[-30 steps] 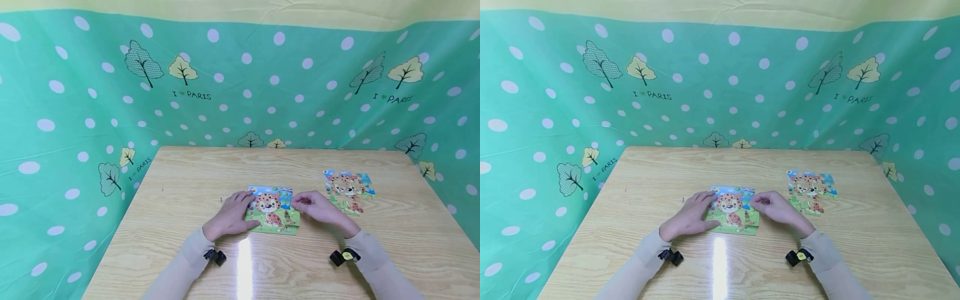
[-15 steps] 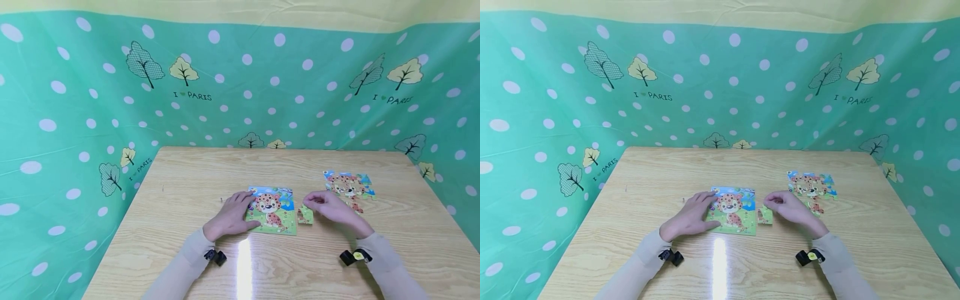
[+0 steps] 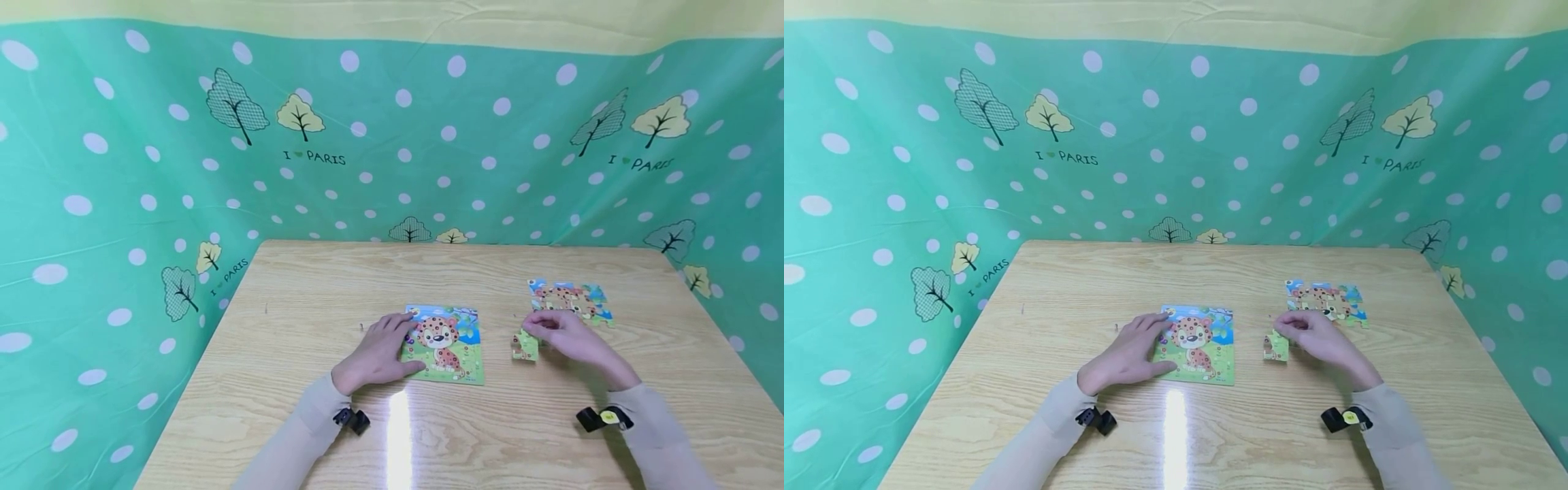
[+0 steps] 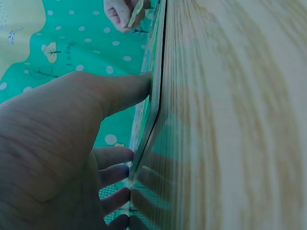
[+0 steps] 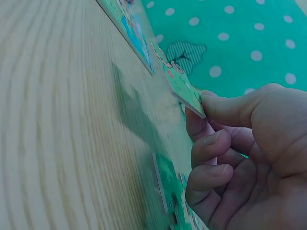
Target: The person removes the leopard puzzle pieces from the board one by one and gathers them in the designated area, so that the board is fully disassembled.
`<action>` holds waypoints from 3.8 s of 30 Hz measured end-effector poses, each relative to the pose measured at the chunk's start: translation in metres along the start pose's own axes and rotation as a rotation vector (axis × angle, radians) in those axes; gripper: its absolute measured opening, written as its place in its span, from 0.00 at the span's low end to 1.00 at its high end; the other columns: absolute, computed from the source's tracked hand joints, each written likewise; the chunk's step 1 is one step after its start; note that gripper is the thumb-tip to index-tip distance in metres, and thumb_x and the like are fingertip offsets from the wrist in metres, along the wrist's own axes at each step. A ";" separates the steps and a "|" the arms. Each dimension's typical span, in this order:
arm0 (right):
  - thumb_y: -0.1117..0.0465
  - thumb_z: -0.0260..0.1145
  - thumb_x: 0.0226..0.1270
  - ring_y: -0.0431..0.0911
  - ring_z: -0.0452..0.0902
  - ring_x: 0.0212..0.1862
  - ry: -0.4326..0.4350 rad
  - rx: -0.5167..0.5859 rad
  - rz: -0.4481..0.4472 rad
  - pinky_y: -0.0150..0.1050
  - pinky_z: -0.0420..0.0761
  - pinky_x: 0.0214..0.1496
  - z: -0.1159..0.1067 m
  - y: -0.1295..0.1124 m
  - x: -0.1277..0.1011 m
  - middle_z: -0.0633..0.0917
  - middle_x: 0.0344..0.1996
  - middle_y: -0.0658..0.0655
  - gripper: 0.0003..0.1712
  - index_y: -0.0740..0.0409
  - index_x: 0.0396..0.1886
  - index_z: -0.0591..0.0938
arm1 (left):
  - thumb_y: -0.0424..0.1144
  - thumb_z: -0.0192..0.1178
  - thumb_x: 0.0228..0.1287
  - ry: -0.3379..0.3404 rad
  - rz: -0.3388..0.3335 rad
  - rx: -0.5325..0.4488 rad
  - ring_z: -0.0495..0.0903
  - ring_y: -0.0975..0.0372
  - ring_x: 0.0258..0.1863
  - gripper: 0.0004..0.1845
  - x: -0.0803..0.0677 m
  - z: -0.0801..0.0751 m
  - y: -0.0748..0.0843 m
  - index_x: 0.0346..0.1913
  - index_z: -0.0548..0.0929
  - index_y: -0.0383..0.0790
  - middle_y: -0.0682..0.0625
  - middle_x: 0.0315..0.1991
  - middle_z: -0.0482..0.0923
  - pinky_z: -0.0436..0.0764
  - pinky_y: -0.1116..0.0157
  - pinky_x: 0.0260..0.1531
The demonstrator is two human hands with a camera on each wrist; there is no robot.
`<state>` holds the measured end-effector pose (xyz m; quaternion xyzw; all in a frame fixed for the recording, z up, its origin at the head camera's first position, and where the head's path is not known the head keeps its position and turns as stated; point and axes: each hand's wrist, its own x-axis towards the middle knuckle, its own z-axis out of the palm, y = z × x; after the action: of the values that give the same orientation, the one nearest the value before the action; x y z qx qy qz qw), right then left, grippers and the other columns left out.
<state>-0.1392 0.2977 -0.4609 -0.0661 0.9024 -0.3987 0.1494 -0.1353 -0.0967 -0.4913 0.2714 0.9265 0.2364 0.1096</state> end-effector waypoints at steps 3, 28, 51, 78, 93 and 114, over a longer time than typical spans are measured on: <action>0.49 0.61 0.84 0.43 0.73 0.33 0.008 0.002 0.006 0.36 0.78 0.31 -0.005 0.004 -0.002 0.85 0.40 0.56 0.23 0.64 0.59 0.85 | 0.62 0.67 0.68 0.001 -0.001 0.002 0.58 0.45 0.83 0.47 0.000 0.000 0.000 0.82 0.66 0.41 0.45 0.85 0.59 0.60 0.40 0.81; 0.43 0.54 0.86 0.43 0.73 0.36 0.090 -0.080 0.116 0.37 0.77 0.32 -0.054 0.050 -0.020 0.84 0.44 0.60 0.35 0.71 0.68 0.78 | 0.62 0.67 0.69 -0.009 -0.009 0.004 0.57 0.45 0.84 0.47 0.001 -0.001 0.000 0.82 0.66 0.42 0.45 0.85 0.58 0.59 0.40 0.82; 0.42 0.50 0.88 0.75 0.74 0.64 0.117 -0.149 0.181 0.38 0.83 0.45 -0.086 0.085 -0.036 0.74 0.68 0.84 0.40 0.78 0.73 0.70 | 0.62 0.67 0.69 -0.009 -0.008 0.010 0.57 0.45 0.83 0.46 0.002 -0.001 0.000 0.82 0.66 0.42 0.45 0.85 0.58 0.60 0.40 0.82; 0.37 0.51 0.86 0.74 0.71 0.65 0.177 -0.144 0.262 0.60 0.80 0.55 -0.086 0.104 -0.041 0.74 0.67 0.83 0.44 0.77 0.71 0.73 | 0.62 0.67 0.69 -0.009 0.004 0.003 0.57 0.45 0.84 0.47 0.001 -0.002 0.002 0.82 0.65 0.41 0.45 0.85 0.58 0.59 0.39 0.81; 0.40 0.54 0.86 0.46 0.76 0.42 0.217 -0.163 0.213 0.35 0.77 0.34 -0.077 0.094 -0.042 0.82 0.57 0.77 0.40 0.76 0.69 0.76 | 0.63 0.67 0.69 -0.006 -0.001 0.005 0.57 0.45 0.83 0.47 0.002 -0.001 0.000 0.82 0.66 0.42 0.46 0.85 0.59 0.59 0.39 0.81; 0.47 0.61 0.83 0.37 0.76 0.33 0.378 -0.137 -0.015 0.35 0.77 0.27 -0.041 0.015 -0.027 0.89 0.43 0.68 0.26 0.68 0.58 0.86 | 0.59 0.69 0.68 0.049 -0.016 -0.072 0.58 0.42 0.83 0.44 0.003 -0.006 -0.011 0.81 0.69 0.42 0.44 0.86 0.56 0.60 0.36 0.80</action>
<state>-0.1265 0.3429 -0.4404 -0.0070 0.9389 -0.3427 -0.0306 -0.1445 -0.1060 -0.4920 0.2543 0.9219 0.2753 0.0985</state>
